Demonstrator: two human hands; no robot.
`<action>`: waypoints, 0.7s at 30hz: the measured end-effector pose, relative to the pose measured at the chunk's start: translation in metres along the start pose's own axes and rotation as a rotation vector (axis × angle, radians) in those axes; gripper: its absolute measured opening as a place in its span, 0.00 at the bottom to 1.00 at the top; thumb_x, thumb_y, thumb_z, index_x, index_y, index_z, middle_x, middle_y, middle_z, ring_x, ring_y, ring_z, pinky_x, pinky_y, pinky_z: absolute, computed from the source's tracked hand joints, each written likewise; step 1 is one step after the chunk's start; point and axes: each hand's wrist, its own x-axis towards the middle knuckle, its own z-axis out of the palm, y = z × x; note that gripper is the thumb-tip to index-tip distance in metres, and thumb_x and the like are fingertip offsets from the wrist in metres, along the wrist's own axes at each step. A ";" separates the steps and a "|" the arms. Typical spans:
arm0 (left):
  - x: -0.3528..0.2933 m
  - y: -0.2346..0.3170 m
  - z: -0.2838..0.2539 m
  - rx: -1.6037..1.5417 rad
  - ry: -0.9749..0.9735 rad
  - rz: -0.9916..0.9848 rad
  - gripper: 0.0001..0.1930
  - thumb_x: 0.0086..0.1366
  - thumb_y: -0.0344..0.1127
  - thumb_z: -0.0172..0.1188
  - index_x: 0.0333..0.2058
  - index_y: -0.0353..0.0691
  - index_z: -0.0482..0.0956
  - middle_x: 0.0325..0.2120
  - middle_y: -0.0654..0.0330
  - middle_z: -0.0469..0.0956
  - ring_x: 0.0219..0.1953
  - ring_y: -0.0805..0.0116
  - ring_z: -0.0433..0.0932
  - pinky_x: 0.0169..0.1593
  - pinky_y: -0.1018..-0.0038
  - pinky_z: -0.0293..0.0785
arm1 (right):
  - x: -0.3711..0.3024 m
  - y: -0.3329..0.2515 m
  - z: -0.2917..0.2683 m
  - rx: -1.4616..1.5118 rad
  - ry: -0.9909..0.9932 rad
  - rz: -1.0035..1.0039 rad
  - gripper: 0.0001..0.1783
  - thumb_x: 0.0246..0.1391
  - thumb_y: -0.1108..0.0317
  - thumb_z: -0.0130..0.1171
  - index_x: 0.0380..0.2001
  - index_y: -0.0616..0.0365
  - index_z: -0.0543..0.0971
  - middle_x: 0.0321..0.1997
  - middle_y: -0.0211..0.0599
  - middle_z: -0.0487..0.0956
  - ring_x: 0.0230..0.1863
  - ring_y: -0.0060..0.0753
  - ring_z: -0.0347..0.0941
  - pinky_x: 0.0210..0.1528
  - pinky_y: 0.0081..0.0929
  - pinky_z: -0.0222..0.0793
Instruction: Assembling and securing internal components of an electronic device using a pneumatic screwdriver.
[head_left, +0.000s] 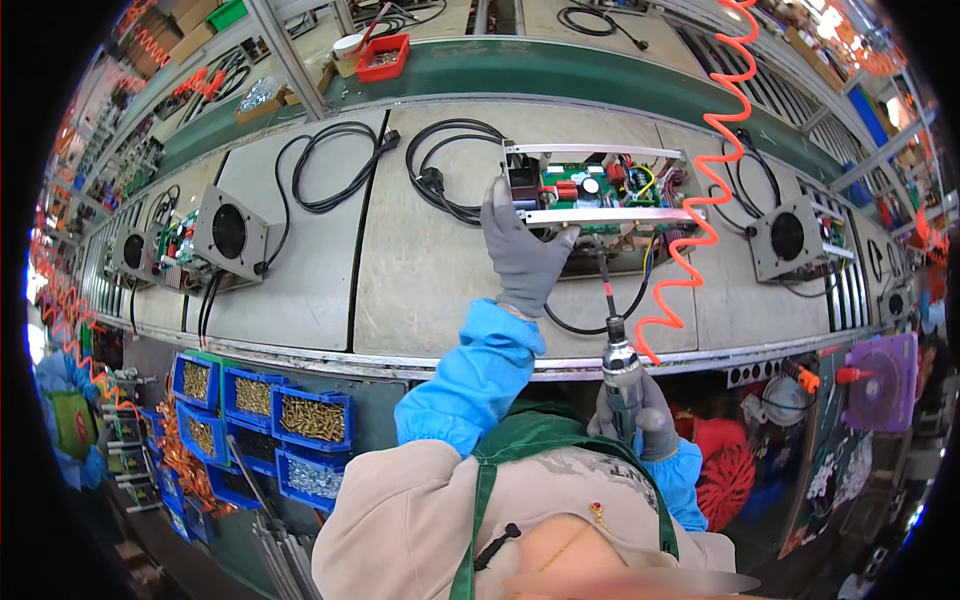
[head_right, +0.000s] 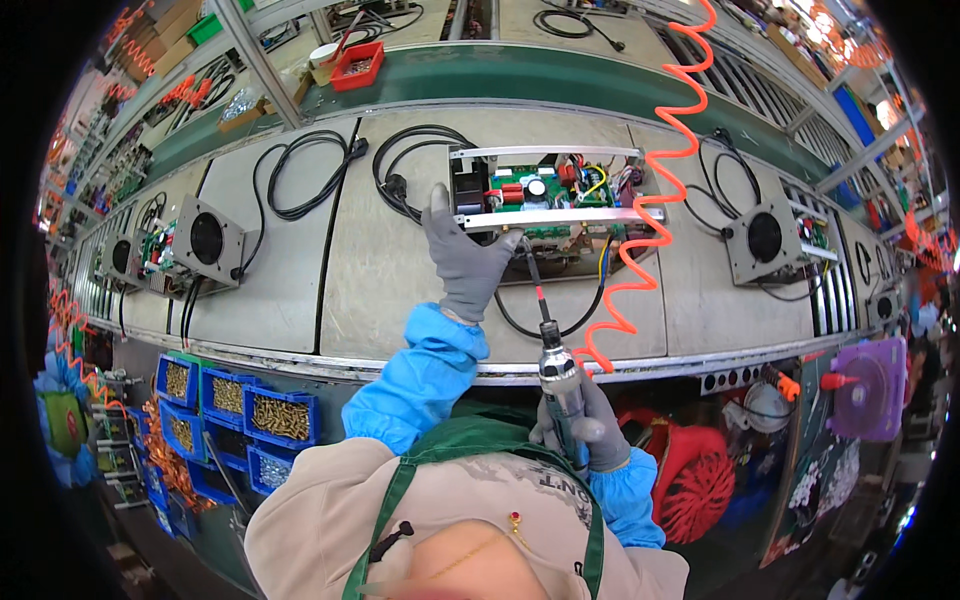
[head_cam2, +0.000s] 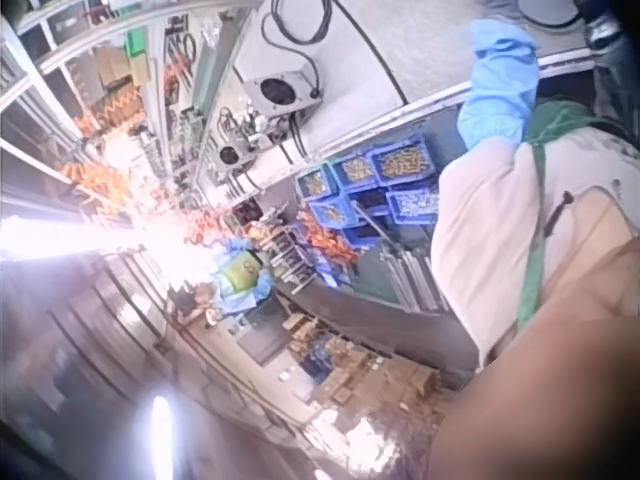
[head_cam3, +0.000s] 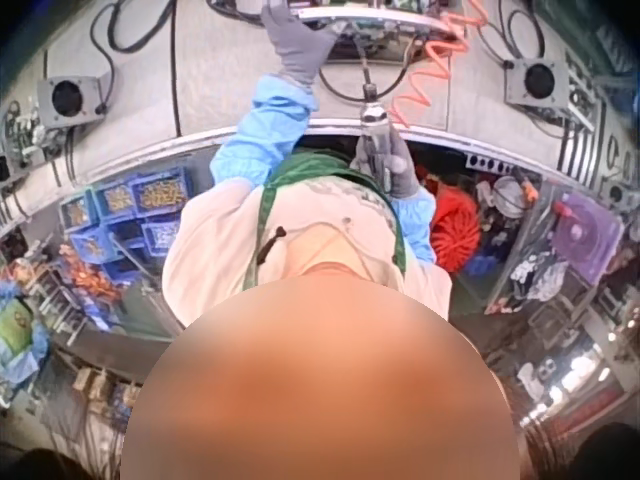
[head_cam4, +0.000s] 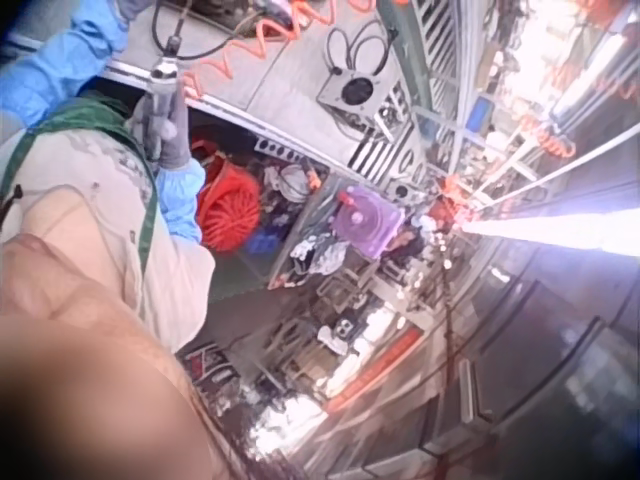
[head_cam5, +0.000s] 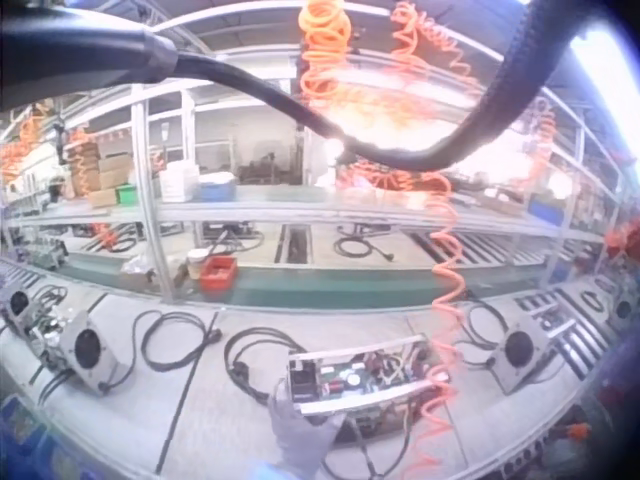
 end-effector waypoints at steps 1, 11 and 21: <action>-0.001 0.000 0.006 0.044 0.031 -0.008 0.52 0.35 0.39 0.76 0.58 0.32 0.55 0.53 0.44 0.63 0.55 0.45 0.64 0.58 0.60 0.63 | 0.000 -0.010 -0.007 -0.052 0.009 0.013 0.58 0.22 0.41 0.75 0.55 0.58 0.61 0.26 0.37 0.74 0.20 0.28 0.73 0.31 0.30 0.78; -0.002 0.015 0.005 0.152 0.032 -0.101 0.46 0.35 0.38 0.76 0.54 0.36 0.63 0.42 0.53 0.74 0.43 0.56 0.77 0.44 0.67 0.75 | 0.010 -0.097 -0.086 -0.287 -0.009 0.233 0.65 0.15 0.40 0.77 0.59 0.59 0.60 0.25 0.36 0.74 0.22 0.29 0.74 0.31 0.28 0.76; -0.002 0.023 0.005 0.109 0.066 -0.200 0.45 0.38 0.37 0.76 0.55 0.36 0.62 0.43 0.53 0.75 0.43 0.57 0.77 0.46 0.67 0.75 | 0.061 -0.114 -0.135 -0.887 -0.253 0.275 0.45 0.36 0.46 0.68 0.57 0.57 0.67 0.29 0.38 0.76 0.29 0.33 0.76 0.35 0.30 0.74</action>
